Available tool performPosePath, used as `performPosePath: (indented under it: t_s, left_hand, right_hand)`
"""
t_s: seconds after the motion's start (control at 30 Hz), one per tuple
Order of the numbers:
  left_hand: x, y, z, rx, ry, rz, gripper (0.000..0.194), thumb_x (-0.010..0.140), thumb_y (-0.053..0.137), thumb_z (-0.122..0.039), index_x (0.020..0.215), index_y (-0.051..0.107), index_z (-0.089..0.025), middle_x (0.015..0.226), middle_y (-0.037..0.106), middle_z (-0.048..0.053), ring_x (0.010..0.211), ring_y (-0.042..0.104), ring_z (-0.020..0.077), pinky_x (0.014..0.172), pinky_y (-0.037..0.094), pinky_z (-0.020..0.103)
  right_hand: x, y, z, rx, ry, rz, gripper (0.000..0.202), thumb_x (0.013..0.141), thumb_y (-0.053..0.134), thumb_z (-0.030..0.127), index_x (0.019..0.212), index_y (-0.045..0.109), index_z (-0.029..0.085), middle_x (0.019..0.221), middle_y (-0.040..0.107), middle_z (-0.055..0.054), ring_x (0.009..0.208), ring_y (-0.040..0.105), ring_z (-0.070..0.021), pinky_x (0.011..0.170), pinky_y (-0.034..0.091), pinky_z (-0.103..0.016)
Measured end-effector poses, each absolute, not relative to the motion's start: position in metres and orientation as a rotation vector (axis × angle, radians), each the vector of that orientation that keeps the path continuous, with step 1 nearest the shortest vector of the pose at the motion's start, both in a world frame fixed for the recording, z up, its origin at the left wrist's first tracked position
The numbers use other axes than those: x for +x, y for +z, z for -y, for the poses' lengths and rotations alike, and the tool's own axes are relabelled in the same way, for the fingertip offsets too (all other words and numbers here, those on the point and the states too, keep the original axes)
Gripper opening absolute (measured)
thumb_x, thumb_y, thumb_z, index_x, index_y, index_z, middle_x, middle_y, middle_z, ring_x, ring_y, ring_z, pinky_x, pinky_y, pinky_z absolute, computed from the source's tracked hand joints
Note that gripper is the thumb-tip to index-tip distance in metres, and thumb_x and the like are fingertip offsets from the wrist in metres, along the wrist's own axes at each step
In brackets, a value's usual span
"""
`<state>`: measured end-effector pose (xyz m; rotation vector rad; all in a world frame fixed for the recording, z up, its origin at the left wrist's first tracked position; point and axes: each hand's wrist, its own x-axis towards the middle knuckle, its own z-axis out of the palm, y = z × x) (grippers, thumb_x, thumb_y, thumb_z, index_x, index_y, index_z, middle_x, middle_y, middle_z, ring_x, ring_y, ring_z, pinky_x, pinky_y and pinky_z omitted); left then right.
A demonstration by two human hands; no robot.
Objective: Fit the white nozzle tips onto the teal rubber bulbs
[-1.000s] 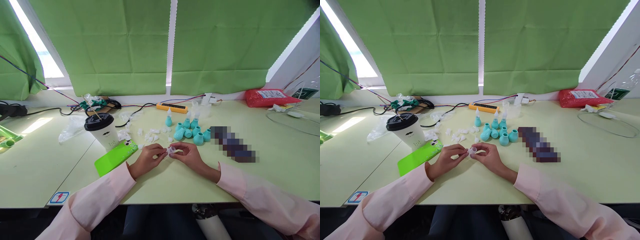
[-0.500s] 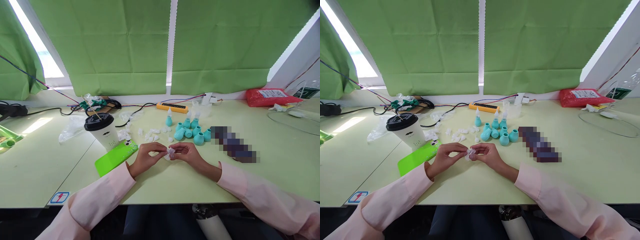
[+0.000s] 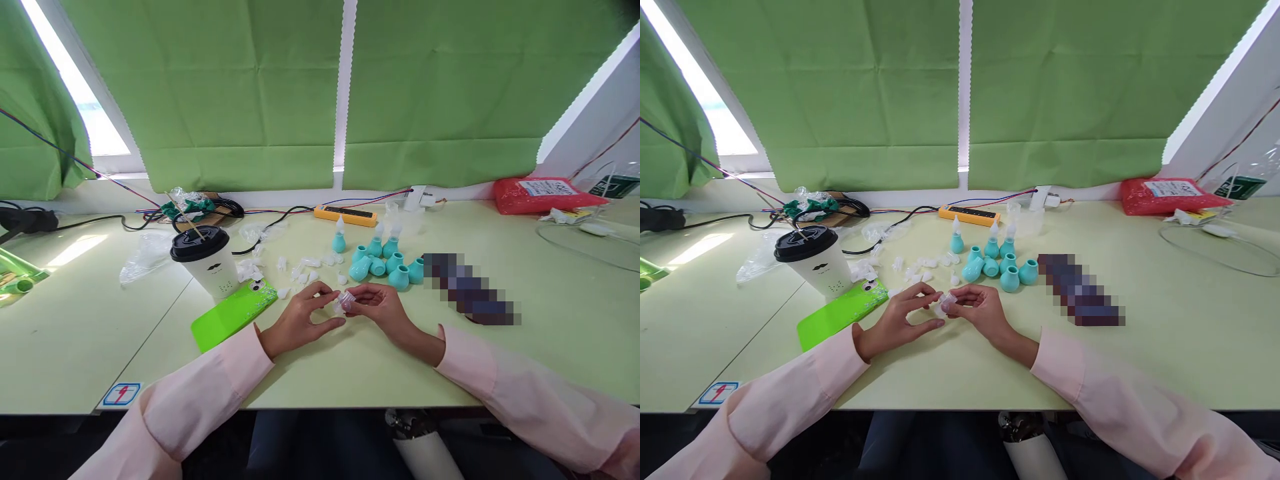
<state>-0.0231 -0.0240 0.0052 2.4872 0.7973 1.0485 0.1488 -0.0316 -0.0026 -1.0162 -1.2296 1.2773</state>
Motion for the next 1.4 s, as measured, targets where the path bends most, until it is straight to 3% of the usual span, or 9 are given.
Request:
performPosePath:
  t_s: [0.23, 0.47, 0.93, 1.13, 1.4]
  left_hand:
    - [-0.017, 0.002, 0.026, 2.47, 1.23, -0.812, 0.026, 0.068, 0.057, -0.021, 0.093, 0.054, -0.014, 0.085, 0.054, 0.005, 0.074, 0.052, 0.0115, 0.063, 0.047, 0.023]
    - [-0.018, -0.001, 0.027, 2.534, 1.156, -0.873, 0.029, 0.071, 0.055, -0.028, 0.097, 0.052, -0.014, 0.087, 0.055, 0.008, 0.077, 0.052, 0.0134, 0.064, 0.047, 0.026]
    - [-0.021, 0.001, 0.029, 3.011, 1.324, -0.73, 0.017, 0.068, 0.053, -0.02, 0.083, 0.057, -0.012, 0.064, 0.058, 0.006, 0.056, 0.05, 0.0126, 0.045, 0.039, 0.023]
    - [-0.021, 0.001, 0.028, 2.815, 1.412, -0.805, 0.028, 0.069, 0.056, -0.023, 0.096, 0.051, -0.015, 0.077, 0.061, 0.006, 0.067, 0.054, 0.0136, 0.056, 0.046, 0.026]
    - [-0.016, 0.005, 0.029, 2.573, 1.492, -0.723, 0.019, 0.067, 0.059, -0.018, 0.086, 0.055, -0.015, 0.072, 0.061, 0.005, 0.064, 0.054, 0.012, 0.055, 0.046, 0.025]
  right_hand:
    - [0.147, 0.0, 0.031, -0.98, 1.329, 1.274, 0.027, 0.047, 0.073, 0.019, 0.071, 0.061, 0.016, 0.069, 0.065, -0.001, 0.066, 0.061, -0.015, 0.064, 0.051, -0.03]
    - [0.148, -0.004, 0.031, -0.935, 1.321, 1.319, 0.025, 0.047, 0.073, 0.016, 0.069, 0.06, 0.016, 0.069, 0.066, -0.001, 0.067, 0.061, -0.0151, 0.064, 0.049, -0.028]
    - [0.146, -0.012, 0.032, -0.933, 1.404, 1.357, 0.023, 0.046, 0.073, 0.022, 0.065, 0.063, 0.014, 0.064, 0.066, -0.002, 0.06, 0.062, -0.0149, 0.061, 0.051, -0.03]
    - [0.148, -0.006, 0.032, -0.932, 1.355, 1.333, 0.026, 0.047, 0.073, 0.024, 0.07, 0.062, 0.015, 0.069, 0.066, -0.003, 0.062, 0.062, -0.0158, 0.065, 0.051, -0.032]
    - [0.149, -0.007, 0.03, -0.923, 1.302, 1.333, 0.027, 0.045, 0.074, 0.023, 0.068, 0.062, 0.016, 0.072, 0.066, -0.003, 0.069, 0.061, -0.0166, 0.067, 0.049, -0.032]
